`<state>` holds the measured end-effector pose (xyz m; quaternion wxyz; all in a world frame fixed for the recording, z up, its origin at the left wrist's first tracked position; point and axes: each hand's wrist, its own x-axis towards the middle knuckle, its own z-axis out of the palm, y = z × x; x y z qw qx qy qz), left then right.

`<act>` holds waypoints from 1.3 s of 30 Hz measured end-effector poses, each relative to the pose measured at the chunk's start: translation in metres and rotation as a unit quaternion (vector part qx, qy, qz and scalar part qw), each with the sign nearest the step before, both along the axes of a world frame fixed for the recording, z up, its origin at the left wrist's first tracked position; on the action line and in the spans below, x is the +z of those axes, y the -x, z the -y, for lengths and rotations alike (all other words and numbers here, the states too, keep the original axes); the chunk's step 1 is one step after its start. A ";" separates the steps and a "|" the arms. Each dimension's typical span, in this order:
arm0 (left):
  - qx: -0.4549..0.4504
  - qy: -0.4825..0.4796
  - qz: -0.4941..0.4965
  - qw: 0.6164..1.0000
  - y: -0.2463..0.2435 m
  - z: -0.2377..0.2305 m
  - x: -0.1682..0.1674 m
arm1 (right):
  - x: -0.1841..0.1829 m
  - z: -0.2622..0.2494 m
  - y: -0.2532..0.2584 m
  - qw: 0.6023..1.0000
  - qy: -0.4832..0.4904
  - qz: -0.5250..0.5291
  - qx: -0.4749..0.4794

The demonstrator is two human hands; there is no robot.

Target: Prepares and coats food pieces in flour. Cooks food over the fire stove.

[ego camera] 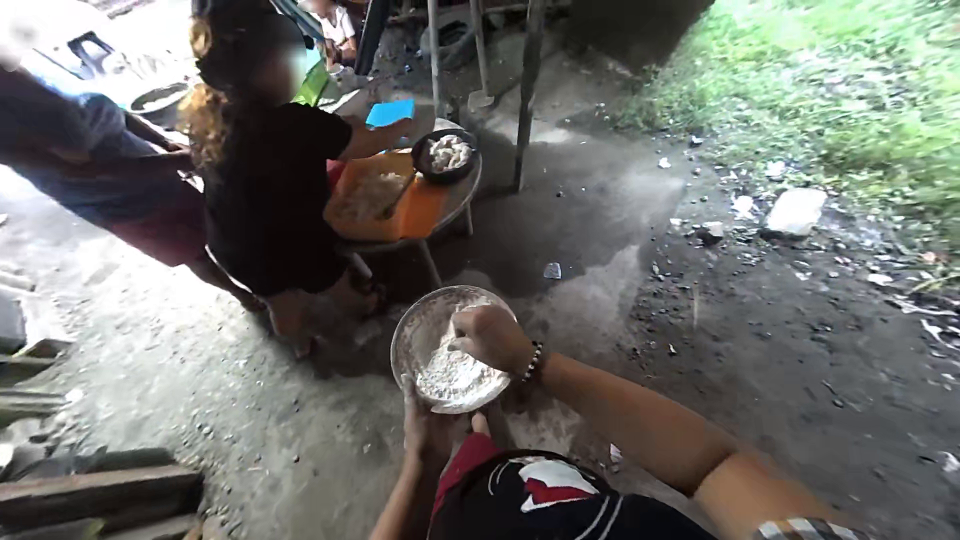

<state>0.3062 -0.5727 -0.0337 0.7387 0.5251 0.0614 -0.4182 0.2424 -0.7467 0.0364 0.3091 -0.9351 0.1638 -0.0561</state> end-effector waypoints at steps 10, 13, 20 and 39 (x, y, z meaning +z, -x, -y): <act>-0.066 -0.031 -0.056 0.996 -0.130 0.226 -0.041 | -0.065 0.211 -0.109 0.995 -0.040 -0.089 -0.031; -0.075 -0.042 -0.055 0.995 -0.165 0.283 -0.055 | -0.061 0.265 -0.141 0.987 -0.057 -0.115 -0.094; -0.014 -0.051 -0.075 0.996 -0.224 0.394 -0.096 | -0.096 0.394 -0.213 0.997 -0.032 -0.018 -0.063; 0.202 -0.179 -0.014 0.963 -0.276 0.524 -0.167 | -0.136 0.607 -0.376 0.970 -0.108 -0.096 0.195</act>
